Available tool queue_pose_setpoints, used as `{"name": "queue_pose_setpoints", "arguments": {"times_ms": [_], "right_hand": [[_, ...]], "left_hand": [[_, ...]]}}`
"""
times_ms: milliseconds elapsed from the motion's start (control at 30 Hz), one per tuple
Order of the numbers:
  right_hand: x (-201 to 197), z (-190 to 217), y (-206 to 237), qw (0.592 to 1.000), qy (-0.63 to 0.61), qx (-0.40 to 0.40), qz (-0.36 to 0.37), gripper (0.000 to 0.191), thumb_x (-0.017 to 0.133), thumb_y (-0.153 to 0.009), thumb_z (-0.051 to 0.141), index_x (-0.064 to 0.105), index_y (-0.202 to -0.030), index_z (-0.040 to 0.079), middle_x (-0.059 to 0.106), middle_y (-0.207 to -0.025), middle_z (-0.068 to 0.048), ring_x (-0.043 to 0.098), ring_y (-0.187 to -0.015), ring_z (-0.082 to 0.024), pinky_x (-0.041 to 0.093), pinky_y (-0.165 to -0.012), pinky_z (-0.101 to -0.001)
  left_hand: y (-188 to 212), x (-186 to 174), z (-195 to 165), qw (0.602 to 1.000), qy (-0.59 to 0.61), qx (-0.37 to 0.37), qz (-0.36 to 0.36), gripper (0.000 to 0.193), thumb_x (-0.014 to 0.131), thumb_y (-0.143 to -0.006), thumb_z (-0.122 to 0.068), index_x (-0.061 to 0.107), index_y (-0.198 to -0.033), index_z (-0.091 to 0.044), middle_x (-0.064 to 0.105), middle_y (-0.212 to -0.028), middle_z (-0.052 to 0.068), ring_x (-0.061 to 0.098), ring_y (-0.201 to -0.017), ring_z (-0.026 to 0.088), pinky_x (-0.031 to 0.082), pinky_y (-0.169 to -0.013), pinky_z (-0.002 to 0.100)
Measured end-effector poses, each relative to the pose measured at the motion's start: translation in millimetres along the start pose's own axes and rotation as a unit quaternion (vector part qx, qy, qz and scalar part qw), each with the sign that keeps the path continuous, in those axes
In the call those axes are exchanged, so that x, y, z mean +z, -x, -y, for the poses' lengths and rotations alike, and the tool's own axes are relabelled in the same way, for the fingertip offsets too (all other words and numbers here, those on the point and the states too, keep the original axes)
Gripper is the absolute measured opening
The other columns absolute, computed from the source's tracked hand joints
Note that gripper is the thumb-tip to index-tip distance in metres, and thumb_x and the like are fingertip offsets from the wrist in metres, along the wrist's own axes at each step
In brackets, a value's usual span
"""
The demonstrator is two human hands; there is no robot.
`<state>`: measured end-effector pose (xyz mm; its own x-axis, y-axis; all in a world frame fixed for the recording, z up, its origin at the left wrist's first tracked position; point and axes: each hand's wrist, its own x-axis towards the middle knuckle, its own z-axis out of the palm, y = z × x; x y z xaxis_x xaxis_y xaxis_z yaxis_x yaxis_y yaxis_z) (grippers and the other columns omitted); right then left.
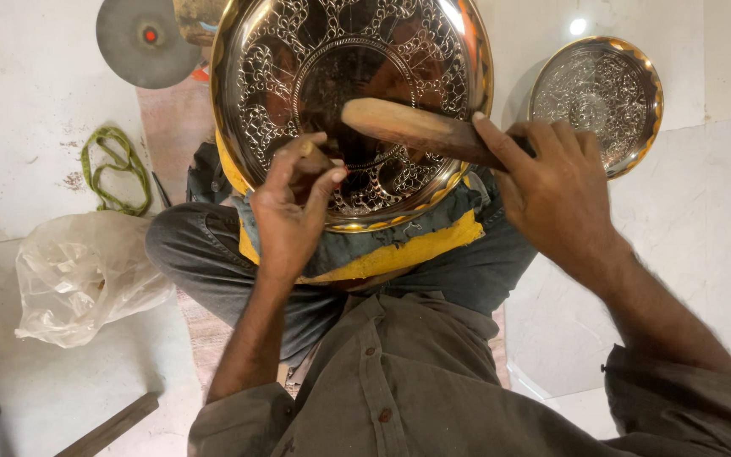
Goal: The person uses a hammer and chisel to engrave a decorative pattern on a large metal plate. They hold the chisel with one hand and strike it with a hammer, working on the intricate design.
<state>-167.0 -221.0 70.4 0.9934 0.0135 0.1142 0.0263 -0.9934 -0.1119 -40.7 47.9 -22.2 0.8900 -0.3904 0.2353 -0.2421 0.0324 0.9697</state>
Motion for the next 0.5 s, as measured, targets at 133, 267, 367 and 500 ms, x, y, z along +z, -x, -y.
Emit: {"name": "queue_pose_setpoints", "arguments": {"times_ms": [133,267,367,500], "right_hand": [[-1.4,6.5,3.1,0.999,-0.026,0.016,-0.015,0.058,0.080,-0.092,0.013,0.064,-0.148,0.011,0.065,-0.113,-0.013,0.060,-0.102,-0.029,0.046,-0.090,-0.0440],[0.0,12.6,10.0,0.999,-0.002,0.048,-0.018,0.056,0.081,-0.089,0.014,0.067,-0.144,0.012,0.065,-0.109,-0.013,0.062,-0.100,-0.030,0.048,-0.085,-0.0440],[2.5,17.1,16.1,0.992,-0.073,0.088,-0.044,0.057,0.078,-0.093,0.012,0.064,-0.149,0.012,0.065,-0.115,-0.013,0.061,-0.104,-0.030,0.050,-0.089,-0.0421],[5.2,23.0,24.9,0.992,-0.028,0.115,-0.033,0.057,0.079,-0.089,0.013,0.067,-0.145,0.015,0.066,-0.112,-0.012,0.062,-0.099,-0.030,0.050,-0.084,-0.0420]], "left_hand": [[-16.8,-8.2,0.4,0.995,-0.034,0.011,0.095,0.043,0.076,-0.096,-0.003,0.062,-0.137,-0.009,0.072,-0.131,0.014,0.077,-0.106,0.018,0.066,-0.093,0.032],[-37.6,0.9,1.6,0.969,-0.056,0.008,0.239,0.049,0.078,-0.093,-0.007,0.063,-0.139,-0.013,0.075,-0.125,0.009,0.079,-0.104,0.018,0.067,-0.089,0.031],[-54.6,7.5,4.5,0.937,-0.097,0.027,0.334,0.052,0.079,-0.089,-0.008,0.063,-0.138,-0.014,0.074,-0.124,0.012,0.078,-0.099,0.021,0.066,-0.085,0.032],[-64.9,3.0,3.8,0.918,-0.100,0.006,0.383,0.052,0.076,-0.089,-0.008,0.063,-0.139,-0.017,0.078,-0.116,0.011,0.080,-0.096,0.018,0.066,-0.077,0.033]]}}
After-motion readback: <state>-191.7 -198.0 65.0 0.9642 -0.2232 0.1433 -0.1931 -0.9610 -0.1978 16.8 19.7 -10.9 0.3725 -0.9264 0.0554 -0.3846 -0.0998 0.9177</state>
